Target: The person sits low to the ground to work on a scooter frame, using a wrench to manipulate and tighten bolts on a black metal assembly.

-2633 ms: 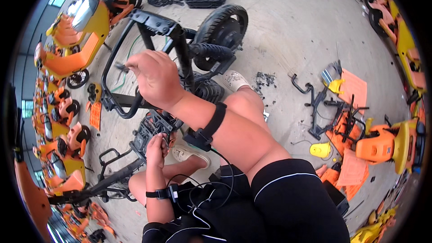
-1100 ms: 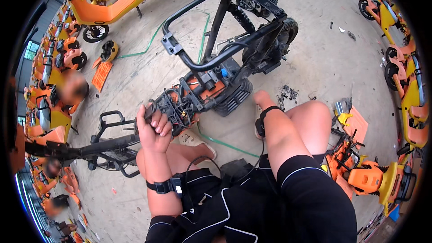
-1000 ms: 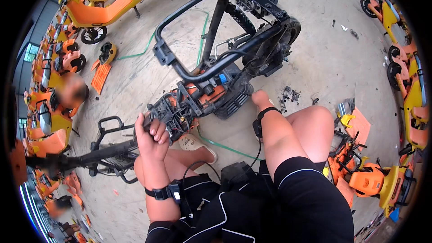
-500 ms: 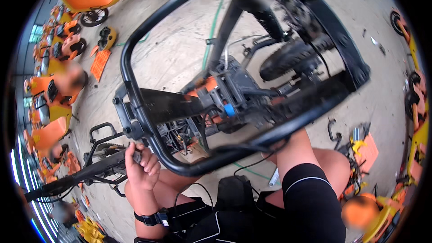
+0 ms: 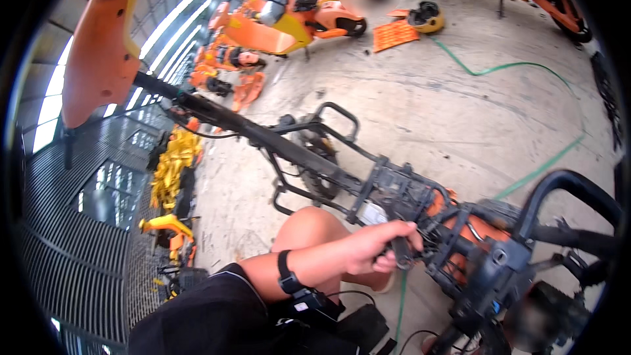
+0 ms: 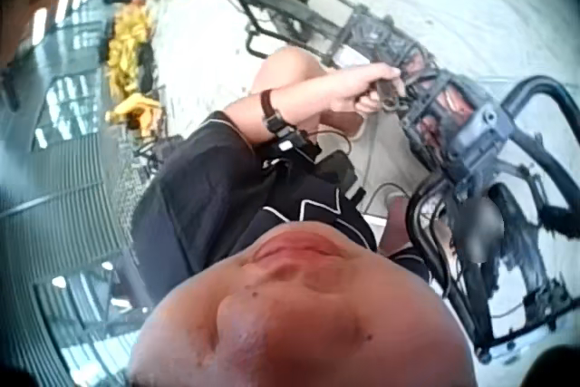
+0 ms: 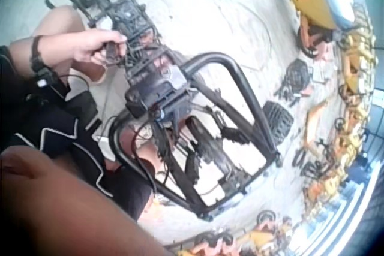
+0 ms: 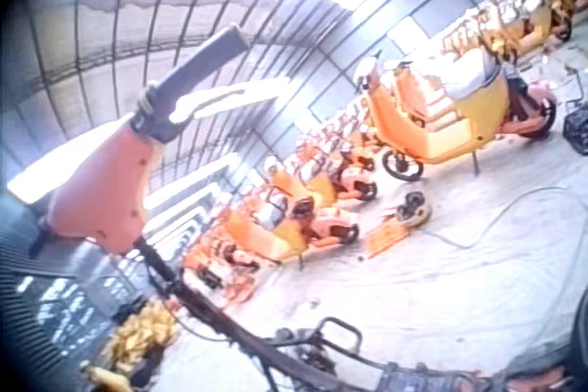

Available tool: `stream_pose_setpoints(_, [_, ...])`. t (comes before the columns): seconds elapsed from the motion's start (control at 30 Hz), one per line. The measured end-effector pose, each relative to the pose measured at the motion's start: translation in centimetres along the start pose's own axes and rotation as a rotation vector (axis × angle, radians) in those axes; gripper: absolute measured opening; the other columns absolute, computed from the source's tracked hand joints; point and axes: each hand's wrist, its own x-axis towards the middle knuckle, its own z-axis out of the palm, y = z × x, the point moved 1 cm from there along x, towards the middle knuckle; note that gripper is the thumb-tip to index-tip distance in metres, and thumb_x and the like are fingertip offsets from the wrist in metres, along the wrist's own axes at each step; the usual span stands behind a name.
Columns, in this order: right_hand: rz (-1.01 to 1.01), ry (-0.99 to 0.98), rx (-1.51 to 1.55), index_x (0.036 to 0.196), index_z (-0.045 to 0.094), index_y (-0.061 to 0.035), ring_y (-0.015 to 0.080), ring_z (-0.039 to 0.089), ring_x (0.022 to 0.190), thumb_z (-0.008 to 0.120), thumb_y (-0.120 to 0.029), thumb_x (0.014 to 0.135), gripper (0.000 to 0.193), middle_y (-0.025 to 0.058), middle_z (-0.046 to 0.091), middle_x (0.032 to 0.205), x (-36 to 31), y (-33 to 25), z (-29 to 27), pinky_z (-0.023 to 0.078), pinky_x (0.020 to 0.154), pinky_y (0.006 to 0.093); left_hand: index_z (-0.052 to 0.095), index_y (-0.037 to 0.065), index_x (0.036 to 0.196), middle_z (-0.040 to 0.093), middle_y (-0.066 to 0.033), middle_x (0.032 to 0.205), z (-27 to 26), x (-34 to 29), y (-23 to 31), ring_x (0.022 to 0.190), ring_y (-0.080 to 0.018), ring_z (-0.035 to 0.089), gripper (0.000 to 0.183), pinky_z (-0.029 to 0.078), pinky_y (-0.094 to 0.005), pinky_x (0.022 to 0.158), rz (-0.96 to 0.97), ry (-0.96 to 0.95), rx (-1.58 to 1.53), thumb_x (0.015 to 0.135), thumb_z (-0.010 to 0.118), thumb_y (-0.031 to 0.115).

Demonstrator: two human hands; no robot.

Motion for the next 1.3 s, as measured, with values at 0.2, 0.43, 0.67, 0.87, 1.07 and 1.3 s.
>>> stream_pose_setpoints(0.2, [0.073, -0.038, -0.020, 0.110, 0.068, -0.0004, 0.0405, 0.066, 0.101, 0.058, -0.022, 0.088, 0.032, 0.0242, 0.069, 0.110, -1.7, 1.4, 0.8, 0.050, 0.090, 0.0476, 0.064, 0.006, 0.104, 0.044, 0.0038, 0.057, -0.3, 0.8, -0.2, 0.044, -0.0060, 0.037, 0.039, 0.025, -0.0228, 0.038, 0.063, 0.015, 0.062, 0.104, 0.047, 0.041])
stream_pose_setpoints(0.43, [0.101, -0.051, -0.017, 0.108, 0.068, -0.0008, 0.0400, 0.066, 0.100, 0.059, -0.020, 0.088, 0.030, 0.0239, 0.069, 0.109, -3.4, 2.3, 0.9, 0.051, 0.089, 0.0474, 0.064, 0.006, 0.104, 0.044, 0.0034, 0.059, 0.4, 0.3, 0.6, 0.045, -0.0062, 0.038, 0.040, 0.026, -0.0230, 0.039, 0.050, 0.026, 0.031, 0.103, 0.046, 0.041])
stream_pose_setpoints(0.67, [0.122, -0.047, 0.010, 0.107, 0.068, -0.0011, 0.0395, 0.066, 0.098, 0.059, -0.018, 0.088, 0.027, 0.0236, 0.069, 0.108, -5.5, 3.2, 0.9, 0.051, 0.087, 0.0473, 0.063, 0.001, 0.102, 0.044, 0.0009, 0.054, 1.7, -0.2, 0.6, 0.040, -0.0082, 0.038, 0.041, 0.026, -0.0237, 0.036, 0.023, 0.036, 0.017, 0.105, 0.047, 0.038])
stream_pose_setpoints(0.87, [0.153, -0.048, 0.036, 0.106, 0.068, -0.0014, 0.0391, 0.067, 0.097, 0.060, -0.017, 0.088, 0.025, 0.0234, 0.069, 0.108, -7.1, 4.7, 1.2, 0.052, 0.085, 0.0471, 0.063, 0.001, 0.097, 0.046, -0.0002, 0.054, 1.3, -0.3, 0.2, 0.040, -0.0084, 0.038, 0.041, 0.027, -0.0240, 0.035, 0.002, 0.061, 0.002, 0.104, 0.049, 0.038])
stream_pose_setpoints(1.07, [0.180, -0.050, 0.045, 0.105, 0.068, -0.0017, 0.0387, 0.067, 0.096, 0.061, -0.016, 0.087, 0.023, 0.0232, 0.069, 0.108, -8.5, 6.5, 1.0, 0.052, 0.083, 0.0470, 0.065, 0.003, 0.090, 0.046, 0.0001, 0.053, 1.6, -0.1, 0.2, 0.039, -0.0084, 0.038, 0.042, 0.027, -0.0235, 0.036, 0.027, 0.100, -0.002, 0.103, 0.050, 0.040])
stream_pose_setpoints(1.3, [0.206, -0.036, 0.088, 0.103, 0.068, -0.0020, 0.0383, 0.067, 0.094, 0.061, -0.014, 0.087, 0.021, 0.0229, 0.070, 0.107, -10.6, 8.4, 0.8, 0.053, 0.082, 0.0468, 0.064, 0.004, 0.088, 0.044, 0.0010, 0.052, 2.5, 0.0, 0.6, 0.038, -0.0084, 0.037, 0.044, 0.026, -0.0239, 0.036, 0.018, 0.062, 0.055, 0.103, 0.048, 0.041])
